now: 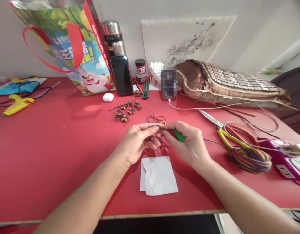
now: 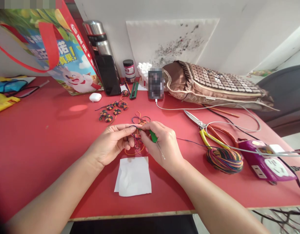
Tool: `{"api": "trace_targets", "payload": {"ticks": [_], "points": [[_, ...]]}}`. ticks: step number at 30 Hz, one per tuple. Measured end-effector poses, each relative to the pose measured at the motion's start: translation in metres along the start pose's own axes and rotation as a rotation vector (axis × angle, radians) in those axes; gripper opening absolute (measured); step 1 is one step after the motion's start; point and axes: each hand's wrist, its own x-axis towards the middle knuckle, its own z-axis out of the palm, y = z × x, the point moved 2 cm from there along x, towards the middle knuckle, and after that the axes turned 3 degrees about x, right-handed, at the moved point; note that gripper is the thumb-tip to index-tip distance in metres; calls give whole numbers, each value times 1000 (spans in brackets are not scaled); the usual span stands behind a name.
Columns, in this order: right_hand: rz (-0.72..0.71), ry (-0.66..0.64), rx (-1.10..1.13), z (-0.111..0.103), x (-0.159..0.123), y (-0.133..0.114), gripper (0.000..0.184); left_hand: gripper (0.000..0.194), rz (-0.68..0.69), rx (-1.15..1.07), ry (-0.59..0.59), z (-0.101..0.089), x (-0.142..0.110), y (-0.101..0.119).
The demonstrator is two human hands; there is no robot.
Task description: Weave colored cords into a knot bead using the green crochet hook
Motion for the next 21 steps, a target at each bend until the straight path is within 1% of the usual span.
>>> {"api": "trace_targets", "payload": {"ticks": [4,7,12,16,21], "points": [[21,13,5,0,1,-3,9,13,-13,10,25,2,0,0],[75,26,19,0,1,-4,9,19,-19,17,38,4,-1,-1],[184,55,36,1,0,-3,12,17,-30,13,76,8,-3,-4],[212,107,36,2,0,-3,12,18,-19,-31,107,13,-4,-6],[245,140,61,7,3,-6,12,25,12,-126,154,19,-4,-10]]}}
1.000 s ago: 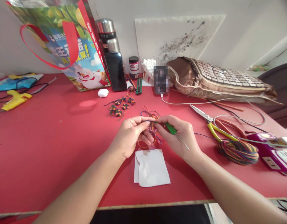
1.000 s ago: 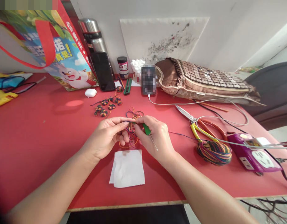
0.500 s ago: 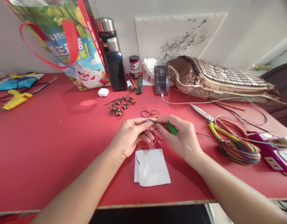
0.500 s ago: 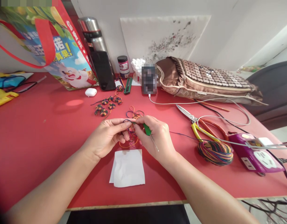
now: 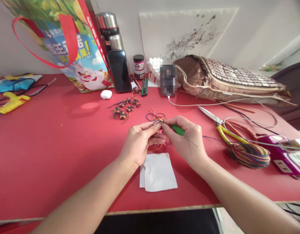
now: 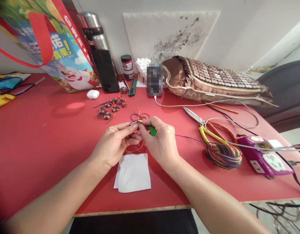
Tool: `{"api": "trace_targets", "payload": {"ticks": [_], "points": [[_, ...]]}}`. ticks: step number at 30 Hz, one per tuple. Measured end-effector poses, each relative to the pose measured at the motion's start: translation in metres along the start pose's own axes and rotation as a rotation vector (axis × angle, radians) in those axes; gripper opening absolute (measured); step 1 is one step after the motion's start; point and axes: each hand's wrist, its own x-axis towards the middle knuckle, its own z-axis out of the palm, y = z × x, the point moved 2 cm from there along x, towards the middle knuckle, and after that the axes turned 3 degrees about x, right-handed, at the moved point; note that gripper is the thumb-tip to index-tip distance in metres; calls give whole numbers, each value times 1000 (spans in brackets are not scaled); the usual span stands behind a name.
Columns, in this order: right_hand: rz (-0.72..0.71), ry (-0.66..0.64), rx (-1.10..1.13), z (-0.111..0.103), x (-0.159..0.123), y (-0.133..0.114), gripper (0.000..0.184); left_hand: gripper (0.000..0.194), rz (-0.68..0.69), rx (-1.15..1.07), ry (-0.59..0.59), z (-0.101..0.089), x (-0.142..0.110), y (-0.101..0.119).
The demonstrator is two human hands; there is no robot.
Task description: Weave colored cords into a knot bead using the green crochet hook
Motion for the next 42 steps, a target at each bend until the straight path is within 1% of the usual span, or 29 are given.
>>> {"api": "trace_targets", "payload": {"ticks": [4,8,12,14,16,18,20,21,23,24,28,32,36,39,42], "points": [[27,3,41,2,1,0,15,24,63,-37,10,2,1,-2],[43,-38,110,3,1,2,19,24,119,-1,22,0,3,-1],[30,-98,149,4,1,4,25,28,116,32,-5,0,2,1],[7,-119,164,2,2,2,24,29,94,24,-19,-2,2,3],[-36,-114,178,-4,2,-2,19,28,66,-4,-18,-5,2,6],[-107,-82,214,-13,1,-8,13,28,33,-41,-26,-11,5,9],[-208,-85,275,-24,0,-13,17,28,10,-72,-72,-16,8,13],[-255,-111,299,-28,-1,-15,20,28,11,-68,-94,-18,10,15],[-320,-160,314,-35,-3,-16,23,25,68,-52,-113,-22,11,17],[-350,-185,304,-36,-4,-17,23,24,117,-41,-111,-23,12,19],[-500,-247,155,-34,-9,-20,22,14,300,96,-92,-22,8,18],[-628,-241,1,-27,-13,-26,21,11,441,209,-65,-19,4,16],[-691,-200,-77,-23,-13,-28,20,11,483,259,-32,-16,1,14],[-690,-173,-95,-23,-12,-27,21,10,472,274,-9,-15,-1,14],[-691,-171,-98,-24,-13,-27,23,10,462,280,-9,-14,-2,13]]}}
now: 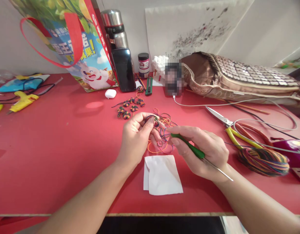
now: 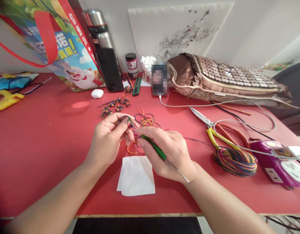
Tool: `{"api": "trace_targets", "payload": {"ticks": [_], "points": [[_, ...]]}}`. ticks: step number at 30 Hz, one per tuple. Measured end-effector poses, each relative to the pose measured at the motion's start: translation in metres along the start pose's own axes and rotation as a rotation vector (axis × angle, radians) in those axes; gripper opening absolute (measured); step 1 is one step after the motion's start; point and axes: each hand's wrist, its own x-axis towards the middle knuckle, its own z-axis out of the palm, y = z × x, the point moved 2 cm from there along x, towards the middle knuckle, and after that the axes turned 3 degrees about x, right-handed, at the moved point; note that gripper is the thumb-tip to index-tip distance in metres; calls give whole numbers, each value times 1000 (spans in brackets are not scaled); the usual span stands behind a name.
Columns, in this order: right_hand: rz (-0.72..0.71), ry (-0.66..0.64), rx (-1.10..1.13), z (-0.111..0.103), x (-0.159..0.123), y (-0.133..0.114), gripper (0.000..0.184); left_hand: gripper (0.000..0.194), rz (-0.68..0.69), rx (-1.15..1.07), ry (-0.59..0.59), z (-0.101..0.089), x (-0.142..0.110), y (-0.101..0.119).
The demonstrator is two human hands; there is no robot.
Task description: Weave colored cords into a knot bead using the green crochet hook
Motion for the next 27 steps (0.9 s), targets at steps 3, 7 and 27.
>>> {"api": "trace_targets", "payload": {"ticks": [3,7,27], "points": [[-8,-5,-14,-1,-2,-1,22,10,-3,1,-1,0,0,0],[-9,-8,-17,1,-2,0,21,10,-3,-3,1,0,0,0],[136,117,44,5,-5,7,20,14,-41,0,-5,3,-6,1]]}}
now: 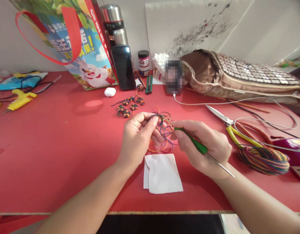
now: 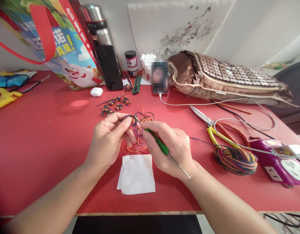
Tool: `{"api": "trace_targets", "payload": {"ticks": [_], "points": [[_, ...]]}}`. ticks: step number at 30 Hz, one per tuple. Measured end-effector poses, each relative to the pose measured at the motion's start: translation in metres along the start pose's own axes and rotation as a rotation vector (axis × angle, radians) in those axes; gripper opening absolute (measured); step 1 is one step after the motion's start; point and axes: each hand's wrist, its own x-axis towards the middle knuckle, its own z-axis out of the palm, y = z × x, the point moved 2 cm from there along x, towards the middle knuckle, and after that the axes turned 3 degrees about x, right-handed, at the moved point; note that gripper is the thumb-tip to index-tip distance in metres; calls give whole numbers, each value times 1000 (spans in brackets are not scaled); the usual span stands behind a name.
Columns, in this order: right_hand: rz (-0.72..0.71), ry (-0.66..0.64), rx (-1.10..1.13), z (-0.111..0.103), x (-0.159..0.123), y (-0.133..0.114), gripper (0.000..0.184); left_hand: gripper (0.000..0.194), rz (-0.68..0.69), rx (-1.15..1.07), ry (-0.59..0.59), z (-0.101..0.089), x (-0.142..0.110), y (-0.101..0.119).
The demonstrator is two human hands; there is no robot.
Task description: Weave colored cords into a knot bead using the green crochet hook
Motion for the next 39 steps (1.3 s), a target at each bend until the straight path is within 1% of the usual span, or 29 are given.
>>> {"api": "trace_targets", "payload": {"ticks": [5,10,13,15,19,21,23,27,33,39], "points": [[70,-31,21,-1,2,0,16,17,-16,-11,-2,0,-1,1],[70,-69,12,-1,5,-2,16,13,-50,-27,-24,0,0,1],[88,-54,5,-2,4,-1,15,14,-77,-28,3,0,1,1],[77,-14,-1,-2,2,-1,15,15,-77,-31,32,0,2,0],[-13,50,-32,-3,-2,-4,17,15,-55,-34,85,-1,4,-1],[-60,46,-55,-2,-2,-6,19,16,-39,-34,104,-2,5,-1],[-86,7,-74,-2,-2,-8,19,19,-28,-34,111,-2,5,-1],[-43,-85,-97,-2,1,-11,19,16,-43,-15,111,-2,4,-1],[-48,-8,-90,1,0,-6,18,14,-52,-3,116,-2,4,-1],[-64,10,-73,1,-3,-4,19,14,-56,-12,113,-2,3,-1]]}}
